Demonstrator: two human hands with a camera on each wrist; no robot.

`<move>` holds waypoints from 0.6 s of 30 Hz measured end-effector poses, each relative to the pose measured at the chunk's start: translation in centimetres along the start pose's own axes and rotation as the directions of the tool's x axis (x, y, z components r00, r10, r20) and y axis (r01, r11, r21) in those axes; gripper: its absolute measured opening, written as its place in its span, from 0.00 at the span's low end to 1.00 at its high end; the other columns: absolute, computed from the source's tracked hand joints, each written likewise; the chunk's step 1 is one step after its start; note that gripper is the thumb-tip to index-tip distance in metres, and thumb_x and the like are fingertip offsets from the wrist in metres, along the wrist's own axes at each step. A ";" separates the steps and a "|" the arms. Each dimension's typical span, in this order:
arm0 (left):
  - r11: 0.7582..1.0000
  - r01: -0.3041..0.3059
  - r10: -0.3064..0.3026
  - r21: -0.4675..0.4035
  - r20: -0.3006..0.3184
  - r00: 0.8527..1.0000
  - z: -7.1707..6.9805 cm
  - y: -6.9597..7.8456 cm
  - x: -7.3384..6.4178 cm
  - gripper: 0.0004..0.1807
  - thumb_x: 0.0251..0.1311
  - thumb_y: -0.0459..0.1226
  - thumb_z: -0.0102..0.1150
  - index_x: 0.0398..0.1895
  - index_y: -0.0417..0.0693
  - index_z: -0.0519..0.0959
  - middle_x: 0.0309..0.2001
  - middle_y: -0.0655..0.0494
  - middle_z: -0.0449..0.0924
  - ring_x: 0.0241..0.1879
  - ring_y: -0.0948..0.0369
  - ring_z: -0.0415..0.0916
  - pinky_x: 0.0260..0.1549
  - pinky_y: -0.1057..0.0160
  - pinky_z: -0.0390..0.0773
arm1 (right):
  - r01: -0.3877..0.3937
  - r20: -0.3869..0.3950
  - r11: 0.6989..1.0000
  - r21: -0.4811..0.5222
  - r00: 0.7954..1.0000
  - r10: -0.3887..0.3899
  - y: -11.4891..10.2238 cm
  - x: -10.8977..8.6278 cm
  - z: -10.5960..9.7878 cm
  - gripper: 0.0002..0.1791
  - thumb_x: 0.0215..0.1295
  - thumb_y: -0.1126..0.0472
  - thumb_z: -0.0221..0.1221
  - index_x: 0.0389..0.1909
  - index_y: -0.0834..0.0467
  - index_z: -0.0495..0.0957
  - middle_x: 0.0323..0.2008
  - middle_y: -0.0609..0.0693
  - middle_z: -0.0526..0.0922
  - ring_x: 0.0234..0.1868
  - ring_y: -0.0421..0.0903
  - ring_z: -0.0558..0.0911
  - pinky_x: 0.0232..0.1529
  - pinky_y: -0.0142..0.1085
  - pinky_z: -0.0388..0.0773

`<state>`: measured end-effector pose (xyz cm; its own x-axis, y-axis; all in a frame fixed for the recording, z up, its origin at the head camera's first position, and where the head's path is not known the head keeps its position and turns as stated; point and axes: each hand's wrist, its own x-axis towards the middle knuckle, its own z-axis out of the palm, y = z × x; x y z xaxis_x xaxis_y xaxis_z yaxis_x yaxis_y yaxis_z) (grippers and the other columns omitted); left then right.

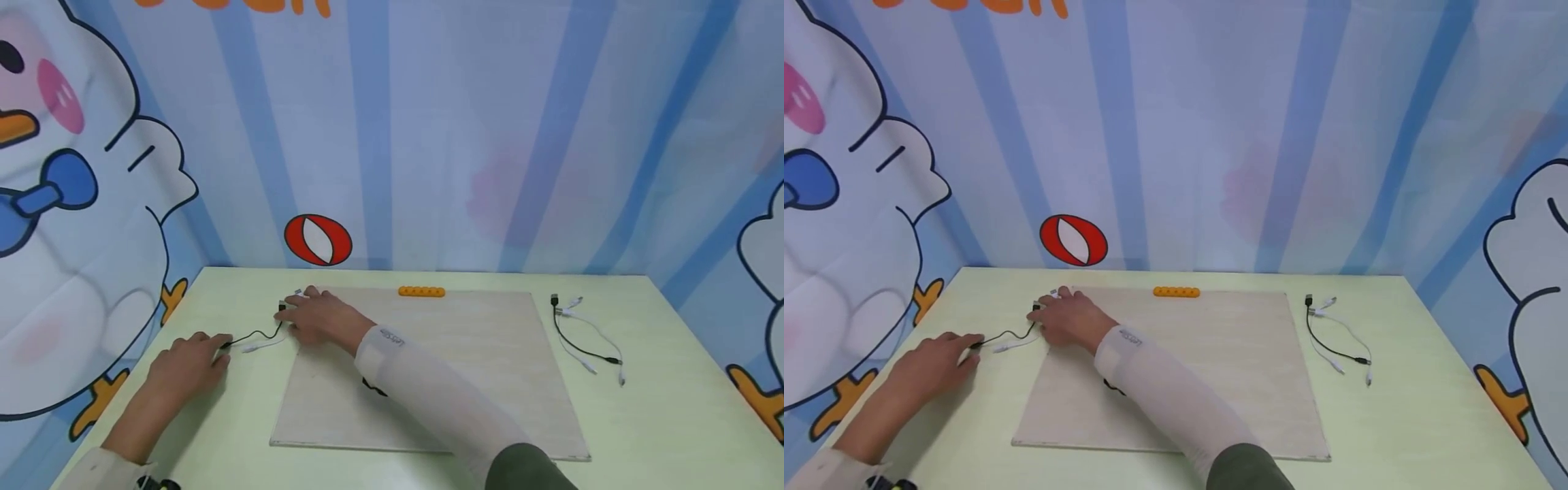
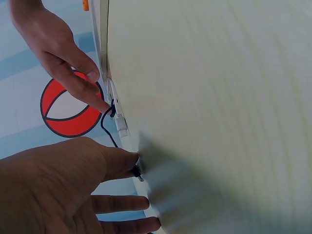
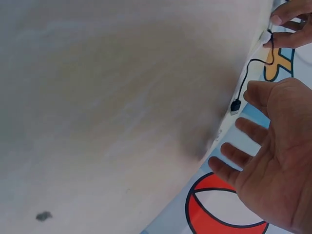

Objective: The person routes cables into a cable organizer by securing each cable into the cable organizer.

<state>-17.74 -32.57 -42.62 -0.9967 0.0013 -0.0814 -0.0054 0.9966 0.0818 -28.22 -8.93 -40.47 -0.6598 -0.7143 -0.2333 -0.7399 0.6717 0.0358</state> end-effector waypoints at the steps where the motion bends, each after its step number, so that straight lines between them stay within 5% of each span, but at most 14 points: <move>1: 1.000 -0.004 0.004 0.001 -0.008 1.000 0.0 0.0 0.0 0.24 0.79 0.39 0.63 0.72 0.35 0.80 0.59 0.26 0.83 0.50 0.29 0.83 0.44 0.30 0.84 | 0.007 -0.002 1.000 -0.001 1.000 -0.007 0.1 0.2 0.1 0.29 0.93 0.49 0.48 0.88 0.31 0.65 0.91 0.38 0.59 0.89 0.50 0.61 0.88 0.47 0.65; 10: 0.999 -0.040 0.038 -0.020 -0.090 0.995 0.0 0.6 -0.1 0.09 0.78 0.34 0.64 0.55 0.40 0.83 0.35 0.42 0.82 0.26 0.50 0.74 0.22 0.52 0.74 | 0.078 -0.120 0.995 -0.056 0.989 -0.084 1.3 1.0 0.3 0.21 0.91 0.57 0.52 0.74 0.40 0.83 0.81 0.39 0.77 0.73 0.46 0.74 0.70 0.37 0.77; 18: 0.999 -0.042 0.043 0.011 -0.097 0.994 -0.2 1.4 -0.2 0.10 0.78 0.34 0.66 0.55 0.39 0.81 0.37 0.39 0.83 0.29 0.45 0.78 0.27 0.44 0.80 | 0.087 -0.177 0.987 -0.133 0.978 -0.110 1.5 1.9 0.8 0.19 0.90 0.60 0.56 0.69 0.40 0.86 0.68 0.39 0.87 0.64 0.43 0.79 0.66 0.35 0.79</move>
<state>-17.57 -31.16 -42.24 -0.9992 0.0361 0.0189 0.0374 0.9966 0.0741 -30.50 -9.11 -41.62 -0.5870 -0.8074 -0.0602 -0.8055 0.5749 0.1441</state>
